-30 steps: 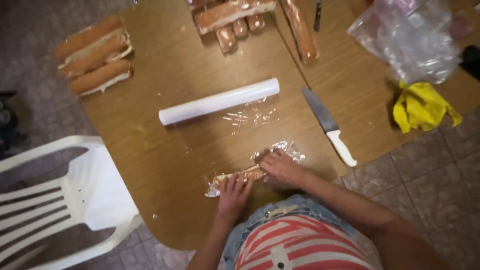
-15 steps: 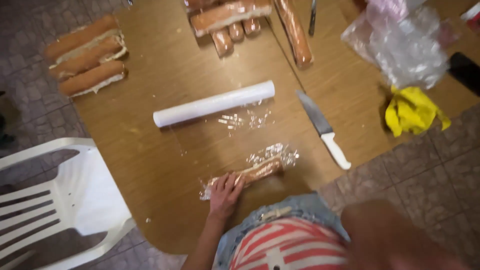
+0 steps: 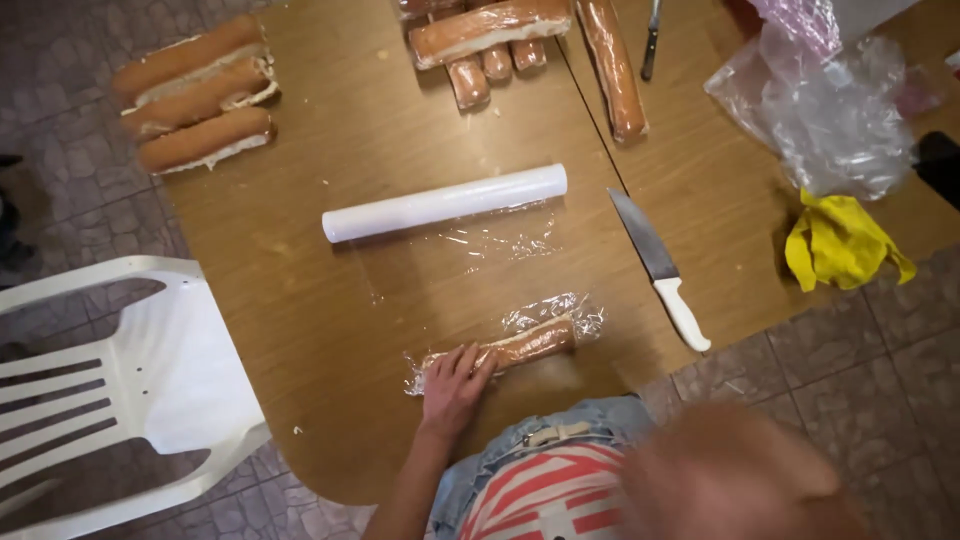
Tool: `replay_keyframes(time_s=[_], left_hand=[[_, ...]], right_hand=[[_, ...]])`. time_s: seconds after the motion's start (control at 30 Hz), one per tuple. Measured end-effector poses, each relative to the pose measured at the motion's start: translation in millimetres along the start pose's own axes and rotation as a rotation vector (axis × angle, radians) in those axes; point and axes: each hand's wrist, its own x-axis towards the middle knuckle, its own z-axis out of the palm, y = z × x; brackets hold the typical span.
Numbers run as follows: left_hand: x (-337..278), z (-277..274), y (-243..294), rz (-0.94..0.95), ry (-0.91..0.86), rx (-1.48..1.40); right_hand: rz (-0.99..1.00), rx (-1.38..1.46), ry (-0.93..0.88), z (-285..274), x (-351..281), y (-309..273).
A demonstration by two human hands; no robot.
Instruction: The person is wrapping individual bread rolls in plastic wrap on a wooden table, using a knife to cut the wrap when needed.
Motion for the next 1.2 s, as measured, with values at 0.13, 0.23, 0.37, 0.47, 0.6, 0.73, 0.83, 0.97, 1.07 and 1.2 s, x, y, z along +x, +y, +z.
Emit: replay_keyframes(time_s=[0.13, 0.23, 0.37, 0.47, 0.6, 0.73, 0.83, 0.97, 1.07, 1.2], left_hand=[[0.0, 11.2, -12.6, 0.002, -0.195, -0.038], [8.5, 22.7, -27.4, 0.008, -0.258, -0.076], [18.6, 44.5, -47.7, 0.001, -0.360, -0.087], [27.4, 50.9, -49.4, -0.024, -0.109, 0.135], [46.3, 41.9, -23.0, 0.069, 0.052, 0.059], [44.2, 39.9, -14.9, 0.094, 0.046, 0.178], [36.2, 65.9, -30.4, 0.122, -0.048, 0.274], [32.2, 112.6, -56.2, 0.122, -0.067, 0.228], [47.9, 109.0, -64.9, 0.096, -0.147, 0.213], [77.1, 57.6, -47.5, -0.016, -0.134, 0.245]], right_hand=[[-0.082, -0.218, 0.224, 26.1, 30.5, 80.2], [-0.064, -0.766, 0.460, 53.1, 55.1, 166.1], [-0.063, -1.236, 0.410, 62.8, 69.1, 197.7], [0.095, -1.296, 0.391, 52.9, 85.6, 202.3], [0.260, -1.281, 0.329, 28.6, 112.4, 220.3], [0.259, -1.291, 0.242, 10.3, 125.9, 219.8], [0.255, -1.340, 0.234, 3.2, 132.6, 211.2], [0.284, -1.348, 0.222, 5.0, 136.4, 206.2], [0.259, -1.315, 0.197, 14.5, 143.3, 214.8], [0.259, -1.297, 0.187, 12.4, 150.4, 237.9]])
